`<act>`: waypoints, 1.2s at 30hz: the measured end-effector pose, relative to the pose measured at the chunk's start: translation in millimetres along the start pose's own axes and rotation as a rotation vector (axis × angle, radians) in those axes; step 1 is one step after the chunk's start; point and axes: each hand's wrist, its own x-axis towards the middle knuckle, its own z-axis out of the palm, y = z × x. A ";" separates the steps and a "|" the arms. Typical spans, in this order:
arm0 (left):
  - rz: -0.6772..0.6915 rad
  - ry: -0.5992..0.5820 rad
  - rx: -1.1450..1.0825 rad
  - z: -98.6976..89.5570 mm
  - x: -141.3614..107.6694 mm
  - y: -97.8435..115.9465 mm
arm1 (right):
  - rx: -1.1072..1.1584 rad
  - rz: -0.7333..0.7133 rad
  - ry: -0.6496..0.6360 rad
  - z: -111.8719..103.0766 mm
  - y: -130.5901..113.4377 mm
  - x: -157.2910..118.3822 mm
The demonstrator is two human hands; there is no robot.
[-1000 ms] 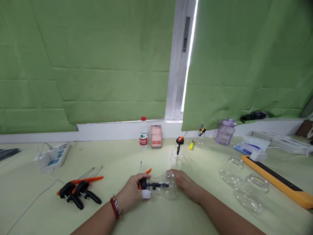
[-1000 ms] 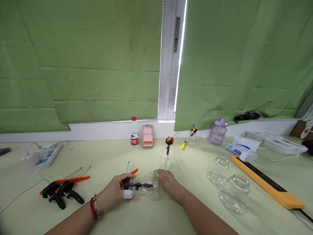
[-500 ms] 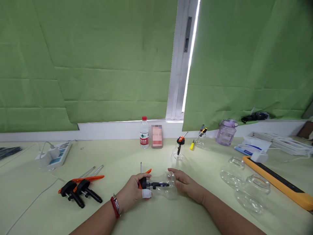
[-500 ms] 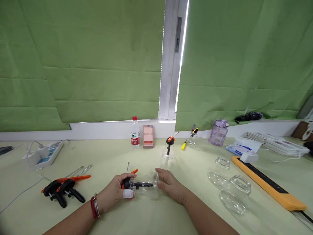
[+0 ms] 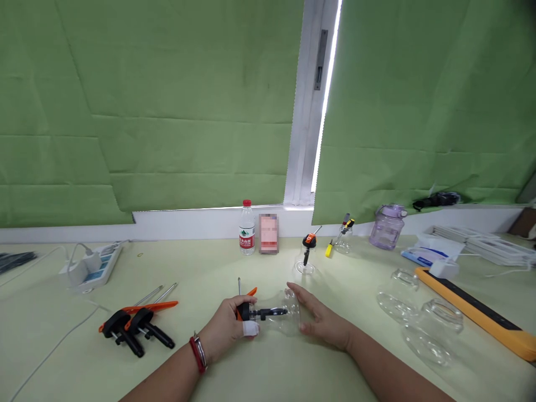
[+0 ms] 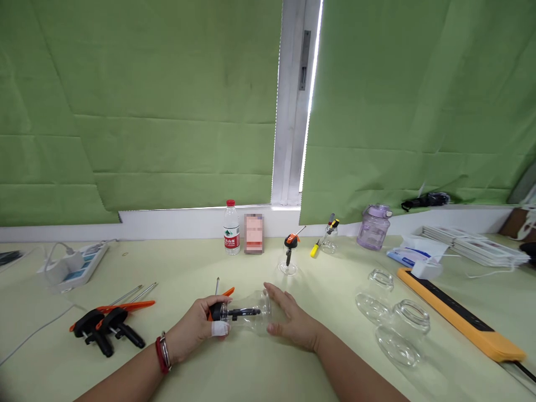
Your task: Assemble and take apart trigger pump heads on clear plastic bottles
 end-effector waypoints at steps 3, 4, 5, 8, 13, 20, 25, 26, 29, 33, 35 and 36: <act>0.004 0.008 0.001 1.0 -0.5 1.9 | -0.013 -0.020 -0.008 -0.9 1.8 -0.7; 0.008 0.004 0.002 1.1 -0.5 1.8 | -0.017 -0.018 -0.004 -1.1 2.8 -0.6; 0.011 -0.002 0.005 1.0 -0.3 1.4 | -0.020 -0.016 -0.001 -1.3 4.0 -0.3; 0.019 -0.014 0.020 0.2 0.1 -1.6 | -0.031 -0.013 0.007 -1.9 7.3 1.1; 0.021 -0.053 0.010 -1.0 0.7 -6.0 | -0.084 -0.052 -0.022 -0.3 -2.2 2.0; 0.021 -0.042 0.012 -0.8 2.1 -3.3 | -0.195 -0.147 -0.039 5.7 -23.5 -0.5; 0.002 -0.016 0.017 0.5 1.2 -0.4 | -0.024 -0.050 0.003 4.9 -7.9 -0.6; -0.001 -0.014 0.019 0.4 1.2 -0.5 | 0.025 -0.032 -0.002 4.2 -3.3 -0.3; 0.002 -0.012 0.029 -0.6 1.4 -1.6 | 0.087 -0.031 -0.025 1.6 8.0 1.3; -0.001 -0.030 0.034 -1.6 1.9 -4.0 | 0.040 -0.034 -0.010 -0.4 10.0 3.7; -0.003 -0.028 0.044 -1.3 1.8 -5.4 | -0.008 -0.027 -0.008 0.1 5.6 4.2; -0.003 -0.027 0.049 -1.0 1.6 -6.0 | -0.029 -0.020 -0.004 0.7 2.7 4.2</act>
